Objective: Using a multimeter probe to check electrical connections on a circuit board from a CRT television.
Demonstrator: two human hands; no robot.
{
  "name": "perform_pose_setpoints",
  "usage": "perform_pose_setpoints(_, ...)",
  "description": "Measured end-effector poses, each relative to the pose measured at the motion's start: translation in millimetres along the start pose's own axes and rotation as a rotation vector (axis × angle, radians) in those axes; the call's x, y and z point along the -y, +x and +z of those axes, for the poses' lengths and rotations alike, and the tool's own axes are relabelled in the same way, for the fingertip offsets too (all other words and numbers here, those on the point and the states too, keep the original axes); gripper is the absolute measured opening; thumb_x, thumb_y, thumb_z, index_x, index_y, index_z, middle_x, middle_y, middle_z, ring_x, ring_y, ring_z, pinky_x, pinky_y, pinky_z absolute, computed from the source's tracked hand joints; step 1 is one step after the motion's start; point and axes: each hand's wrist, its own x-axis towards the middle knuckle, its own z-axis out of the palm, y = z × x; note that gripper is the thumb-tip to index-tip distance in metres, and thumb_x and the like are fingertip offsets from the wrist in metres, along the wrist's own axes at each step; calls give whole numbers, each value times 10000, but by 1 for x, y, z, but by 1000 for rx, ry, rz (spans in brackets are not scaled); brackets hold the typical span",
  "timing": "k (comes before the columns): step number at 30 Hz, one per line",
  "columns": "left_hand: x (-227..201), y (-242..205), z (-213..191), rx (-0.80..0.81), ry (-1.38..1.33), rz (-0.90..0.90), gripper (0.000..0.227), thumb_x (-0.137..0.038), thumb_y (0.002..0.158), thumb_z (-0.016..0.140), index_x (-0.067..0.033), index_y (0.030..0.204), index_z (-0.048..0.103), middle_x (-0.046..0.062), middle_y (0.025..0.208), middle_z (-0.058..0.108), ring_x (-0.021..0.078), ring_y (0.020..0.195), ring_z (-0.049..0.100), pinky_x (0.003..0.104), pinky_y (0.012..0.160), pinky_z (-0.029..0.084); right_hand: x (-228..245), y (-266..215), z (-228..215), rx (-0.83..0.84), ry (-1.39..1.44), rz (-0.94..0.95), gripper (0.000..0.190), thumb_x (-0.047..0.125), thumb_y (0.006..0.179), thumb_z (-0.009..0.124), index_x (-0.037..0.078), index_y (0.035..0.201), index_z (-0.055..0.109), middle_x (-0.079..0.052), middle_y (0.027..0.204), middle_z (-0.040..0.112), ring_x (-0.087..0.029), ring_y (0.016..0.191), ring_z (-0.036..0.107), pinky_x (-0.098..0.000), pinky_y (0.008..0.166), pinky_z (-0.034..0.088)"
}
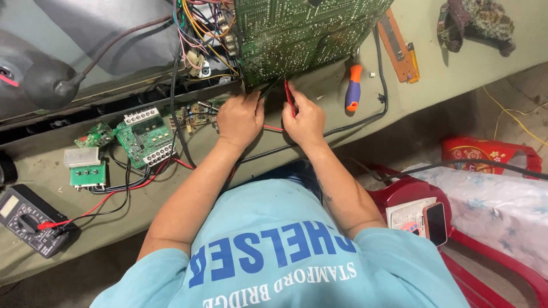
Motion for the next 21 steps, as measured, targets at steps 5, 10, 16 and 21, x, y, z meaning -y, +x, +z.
perform_pose_setpoints(5,-2,8,-7,11,-36,-9,123,-282,865,735,-199,954,746,14,632,555,252,570,630,375,520,544,-4,0,4,10,-62,-27,472,238,814,749,252,1285,720,-35,685,703,-307,719,730,-443,646,580)
perform_pose_setpoints(10,-2,5,-3,1,-13,-6,126,-298,865,737,-210,956,739,12,641,554,246,586,632,372,533,546,-5,0,5,10,-67,-12,473,242,820,738,265,1293,713,-24,697,710,-298,733,734,-435,657,586)
perform_pose_setpoints(16,-2,2,2,-2,1,-17,138,-327,872,733,-225,965,740,9,660,560,235,609,637,363,548,547,-4,1,3,23,-61,0,470,247,827,727,264,1297,711,-27,696,706,-305,735,730,-443,658,581)
perform_pose_setpoints(21,-3,5,-6,35,-31,-37,131,-304,911,718,-196,978,749,23,653,566,256,600,640,384,532,544,-1,2,1,15,-39,-18,456,251,836,722,240,1292,708,-65,691,692,-338,734,720,-493,635,560)
